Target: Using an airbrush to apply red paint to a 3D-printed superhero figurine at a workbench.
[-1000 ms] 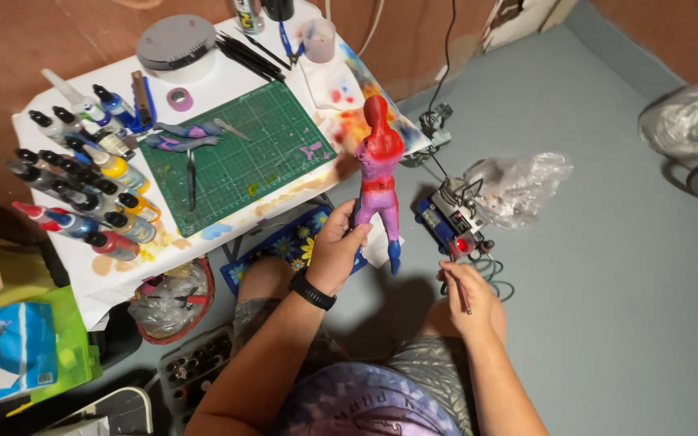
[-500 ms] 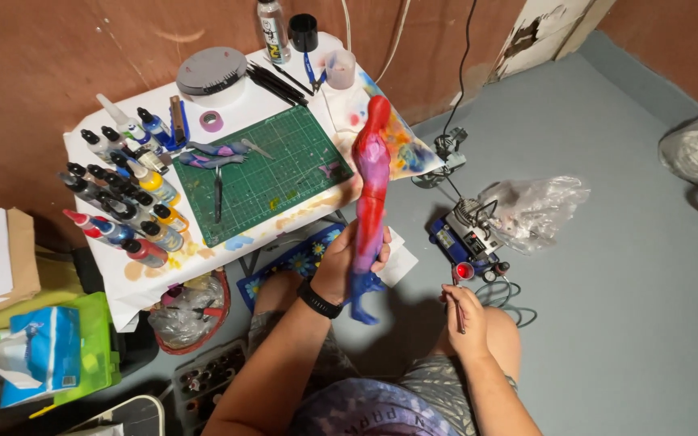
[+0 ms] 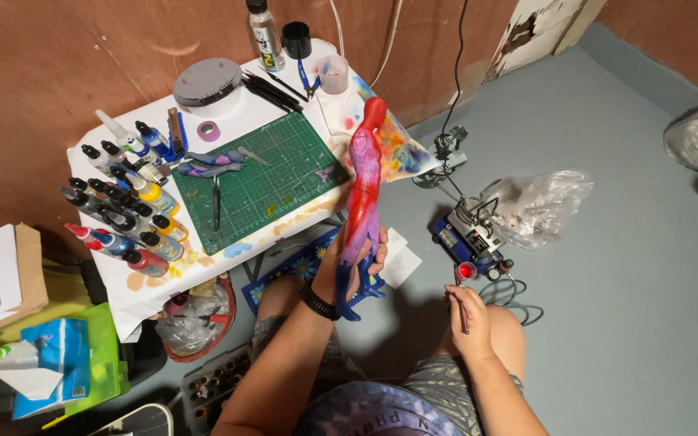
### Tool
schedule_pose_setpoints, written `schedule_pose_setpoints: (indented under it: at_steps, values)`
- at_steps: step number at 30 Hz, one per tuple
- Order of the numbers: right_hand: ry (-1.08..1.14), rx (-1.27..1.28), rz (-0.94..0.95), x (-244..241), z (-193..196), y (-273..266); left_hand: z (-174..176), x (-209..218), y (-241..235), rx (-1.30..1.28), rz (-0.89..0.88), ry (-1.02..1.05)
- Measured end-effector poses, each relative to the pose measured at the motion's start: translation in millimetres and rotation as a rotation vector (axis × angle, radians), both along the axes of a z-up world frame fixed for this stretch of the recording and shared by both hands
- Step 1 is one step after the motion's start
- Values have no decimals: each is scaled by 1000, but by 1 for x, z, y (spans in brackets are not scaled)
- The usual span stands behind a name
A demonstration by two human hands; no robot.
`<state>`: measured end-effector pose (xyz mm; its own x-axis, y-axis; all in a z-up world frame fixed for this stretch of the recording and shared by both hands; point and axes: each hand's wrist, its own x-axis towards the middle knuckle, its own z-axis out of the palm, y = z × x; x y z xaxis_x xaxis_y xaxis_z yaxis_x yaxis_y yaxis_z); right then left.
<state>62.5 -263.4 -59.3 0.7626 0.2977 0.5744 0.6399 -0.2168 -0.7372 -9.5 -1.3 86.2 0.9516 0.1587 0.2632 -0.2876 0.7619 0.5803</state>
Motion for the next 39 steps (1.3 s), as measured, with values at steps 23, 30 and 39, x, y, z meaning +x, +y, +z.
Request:
schedule_pose_setpoints:
  at_steps: [23,30,39]
  values:
    - [-43,71,22,-7,44,19,32,-10,-8,127,160,69]
    - [-102,126,48,-13,74,30,9,-5,-3,206,194,65]
    - [-146,128,28,-9,85,23,-6,2,2,491,529,143]
